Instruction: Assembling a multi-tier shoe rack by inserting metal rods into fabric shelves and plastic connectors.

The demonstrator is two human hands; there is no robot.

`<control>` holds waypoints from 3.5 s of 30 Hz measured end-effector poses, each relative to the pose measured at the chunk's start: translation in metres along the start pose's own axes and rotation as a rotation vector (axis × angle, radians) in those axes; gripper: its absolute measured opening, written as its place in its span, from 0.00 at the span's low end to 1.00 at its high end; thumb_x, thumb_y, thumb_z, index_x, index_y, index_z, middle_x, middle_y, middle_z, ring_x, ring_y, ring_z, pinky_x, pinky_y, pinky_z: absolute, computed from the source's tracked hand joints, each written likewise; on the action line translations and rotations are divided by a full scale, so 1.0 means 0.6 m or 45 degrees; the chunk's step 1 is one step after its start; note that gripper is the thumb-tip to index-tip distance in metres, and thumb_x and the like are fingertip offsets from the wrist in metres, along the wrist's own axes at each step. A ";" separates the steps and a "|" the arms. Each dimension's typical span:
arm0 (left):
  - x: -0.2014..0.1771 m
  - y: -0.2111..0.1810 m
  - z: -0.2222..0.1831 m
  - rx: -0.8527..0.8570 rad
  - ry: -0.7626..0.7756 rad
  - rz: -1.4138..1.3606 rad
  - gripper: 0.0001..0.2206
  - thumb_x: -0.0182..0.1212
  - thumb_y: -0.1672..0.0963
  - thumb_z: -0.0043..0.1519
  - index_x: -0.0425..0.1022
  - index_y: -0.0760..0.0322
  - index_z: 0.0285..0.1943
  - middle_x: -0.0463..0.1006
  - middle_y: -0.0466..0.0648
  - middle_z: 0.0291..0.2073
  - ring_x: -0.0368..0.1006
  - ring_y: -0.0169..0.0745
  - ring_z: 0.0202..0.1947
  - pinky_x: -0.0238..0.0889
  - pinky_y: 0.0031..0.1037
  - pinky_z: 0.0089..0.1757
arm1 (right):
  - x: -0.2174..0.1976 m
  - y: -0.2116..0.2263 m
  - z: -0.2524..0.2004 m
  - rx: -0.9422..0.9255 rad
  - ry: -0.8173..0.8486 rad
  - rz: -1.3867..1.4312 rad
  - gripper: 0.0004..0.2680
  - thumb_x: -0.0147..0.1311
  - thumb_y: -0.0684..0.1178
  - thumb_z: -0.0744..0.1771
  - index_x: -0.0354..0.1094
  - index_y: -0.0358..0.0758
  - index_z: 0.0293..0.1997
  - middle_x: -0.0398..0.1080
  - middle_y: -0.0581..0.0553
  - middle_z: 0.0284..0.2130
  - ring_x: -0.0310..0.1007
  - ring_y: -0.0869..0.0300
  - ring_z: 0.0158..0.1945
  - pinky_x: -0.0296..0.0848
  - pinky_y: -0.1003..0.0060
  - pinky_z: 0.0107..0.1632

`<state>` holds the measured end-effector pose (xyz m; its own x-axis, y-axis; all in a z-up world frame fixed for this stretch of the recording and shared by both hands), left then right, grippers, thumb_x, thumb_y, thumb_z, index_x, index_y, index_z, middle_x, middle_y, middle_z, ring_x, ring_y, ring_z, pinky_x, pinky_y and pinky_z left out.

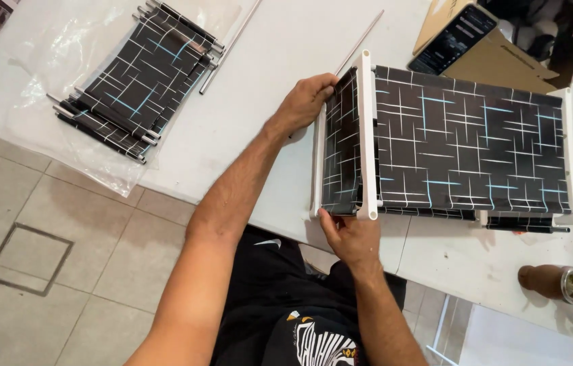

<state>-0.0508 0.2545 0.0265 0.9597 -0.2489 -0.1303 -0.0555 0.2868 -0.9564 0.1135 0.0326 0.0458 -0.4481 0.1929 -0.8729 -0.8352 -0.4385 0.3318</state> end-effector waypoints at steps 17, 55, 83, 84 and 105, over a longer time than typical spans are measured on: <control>-0.002 -0.163 -0.133 0.528 -0.562 0.363 0.10 0.47 0.56 0.72 0.73 0.66 0.52 0.77 0.52 0.47 0.72 0.50 0.50 0.67 0.38 0.51 | -0.197 0.044 -0.010 -0.315 -0.390 0.174 0.09 0.65 0.44 0.64 0.69 0.37 0.22 0.69 0.46 0.16 0.64 0.62 0.18 0.61 0.69 0.23; 0.135 -0.247 -0.311 0.408 -0.691 0.247 0.10 0.64 0.51 0.62 0.76 0.59 0.32 0.73 0.37 0.25 0.68 0.35 0.30 0.54 0.30 0.45 | -0.217 0.108 0.161 -1.297 0.348 -0.483 0.11 0.57 0.59 0.68 0.68 0.48 0.48 0.71 0.42 0.53 0.72 0.49 0.58 0.66 0.39 0.65; -0.158 -0.130 -0.233 0.020 -0.889 0.801 0.12 0.60 0.53 0.74 0.70 0.64 0.41 0.68 0.48 0.41 0.65 0.41 0.41 0.66 0.31 0.40 | -0.182 -0.179 -0.231 0.489 -0.613 0.283 0.23 0.44 0.66 0.69 0.69 0.31 0.54 0.74 0.43 0.38 0.75 0.55 0.40 0.73 0.61 0.44; -0.158 -0.148 -0.220 0.028 -0.874 0.812 0.12 0.60 0.53 0.74 0.70 0.64 0.41 0.68 0.48 0.41 0.65 0.41 0.41 0.66 0.31 0.40 | -0.174 -0.169 -0.225 0.502 -0.624 0.292 0.23 0.44 0.66 0.69 0.69 0.31 0.54 0.74 0.43 0.38 0.75 0.55 0.40 0.73 0.61 0.44; 0.235 -0.397 -0.119 0.844 0.010 0.867 0.12 0.68 0.54 0.62 0.82 0.64 0.49 0.80 0.49 0.40 0.78 0.52 0.45 0.68 0.42 0.54 | -0.186 -0.362 0.023 0.298 -0.651 1.013 0.17 0.52 0.55 0.71 0.65 0.31 0.61 0.73 0.32 0.52 0.74 0.44 0.55 0.71 0.50 0.56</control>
<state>0.0781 0.0851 0.2176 0.7768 0.1599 -0.6091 -0.4326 0.8384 -0.3315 0.3407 0.1183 0.0763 -0.9471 0.2976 -0.1206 -0.2459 -0.4308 0.8683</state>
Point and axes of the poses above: each hand's wrist, its own z-axis towards the middle knuckle, its own x-axis out of the palm, y = z × x, the point moved 6 cm from there along z, towards the middle knuckle
